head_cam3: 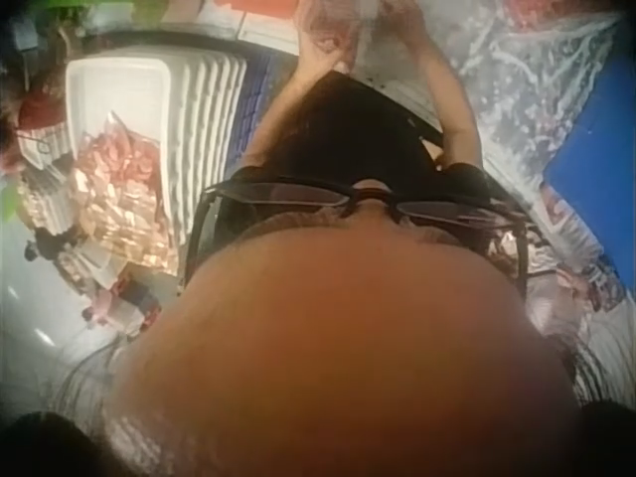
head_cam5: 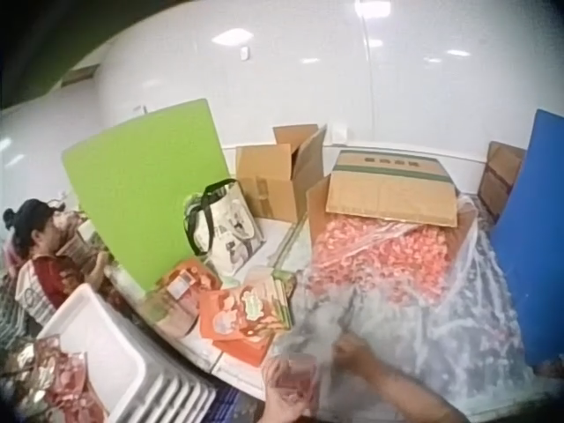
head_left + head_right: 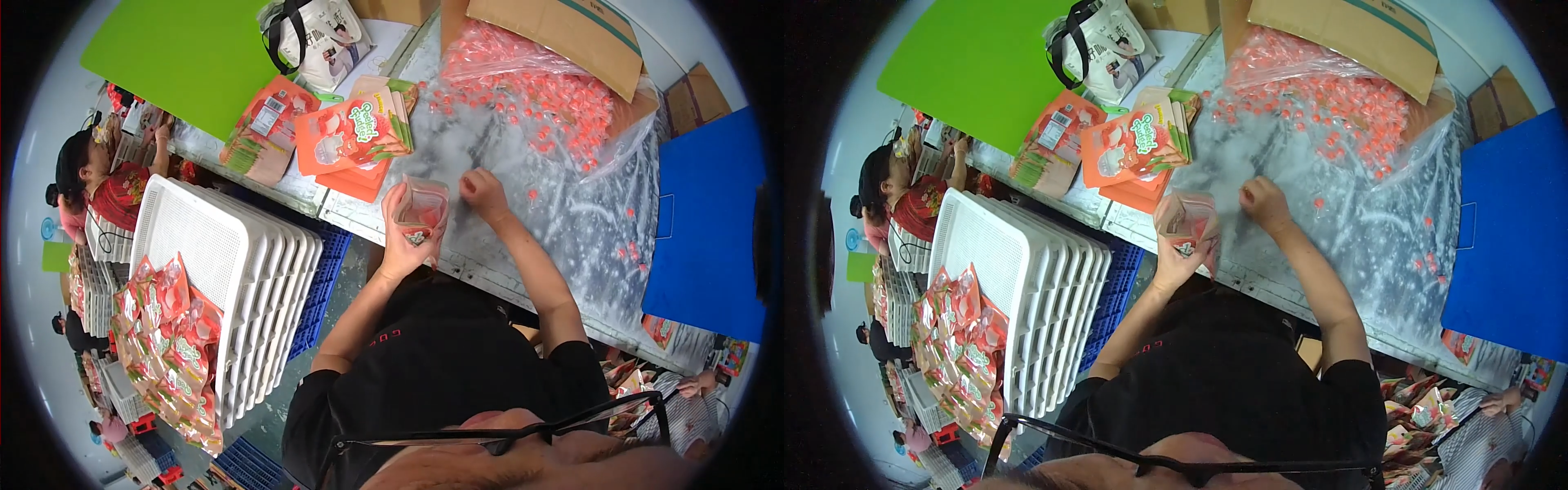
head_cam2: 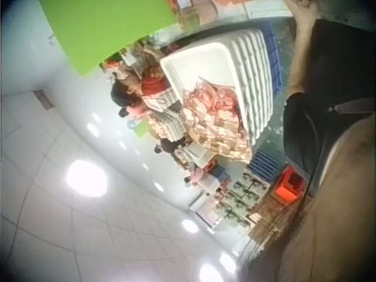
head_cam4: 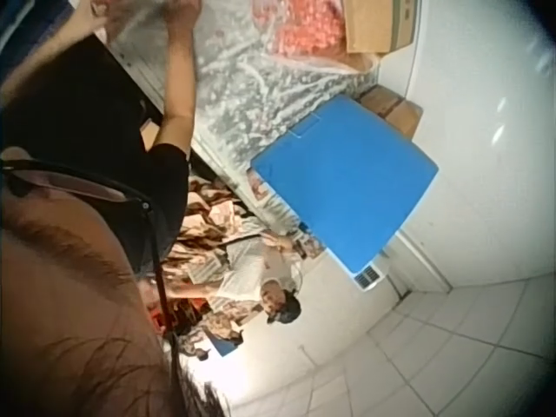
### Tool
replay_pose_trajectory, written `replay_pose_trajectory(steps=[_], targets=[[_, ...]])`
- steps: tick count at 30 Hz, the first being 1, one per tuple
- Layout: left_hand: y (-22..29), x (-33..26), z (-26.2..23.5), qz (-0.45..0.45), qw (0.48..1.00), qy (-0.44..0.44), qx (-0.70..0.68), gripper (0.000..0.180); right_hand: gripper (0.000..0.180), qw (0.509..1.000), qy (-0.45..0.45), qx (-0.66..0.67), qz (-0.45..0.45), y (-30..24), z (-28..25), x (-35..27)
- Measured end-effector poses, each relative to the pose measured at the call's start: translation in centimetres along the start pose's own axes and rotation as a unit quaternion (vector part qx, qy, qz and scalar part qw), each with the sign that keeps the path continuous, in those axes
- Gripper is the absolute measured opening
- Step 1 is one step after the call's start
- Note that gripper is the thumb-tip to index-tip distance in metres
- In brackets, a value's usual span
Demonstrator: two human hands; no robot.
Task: Filling small plastic pouches with pink candy pieces from a large bulk container.
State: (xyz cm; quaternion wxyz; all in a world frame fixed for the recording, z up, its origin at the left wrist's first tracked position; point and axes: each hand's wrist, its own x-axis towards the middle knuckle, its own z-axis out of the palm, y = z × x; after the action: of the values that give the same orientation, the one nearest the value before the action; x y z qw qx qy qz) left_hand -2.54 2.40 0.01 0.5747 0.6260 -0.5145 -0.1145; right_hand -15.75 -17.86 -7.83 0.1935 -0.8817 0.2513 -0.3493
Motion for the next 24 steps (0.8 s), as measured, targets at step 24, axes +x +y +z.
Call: replay_pose_trajectory(steps=[24], targets=[[2.8,2.8,3.1,0.008,1.000,0.007,0.002,0.105,0.014,0.839,0.068,0.511,0.175,-15.6,-10.2,6.8]])
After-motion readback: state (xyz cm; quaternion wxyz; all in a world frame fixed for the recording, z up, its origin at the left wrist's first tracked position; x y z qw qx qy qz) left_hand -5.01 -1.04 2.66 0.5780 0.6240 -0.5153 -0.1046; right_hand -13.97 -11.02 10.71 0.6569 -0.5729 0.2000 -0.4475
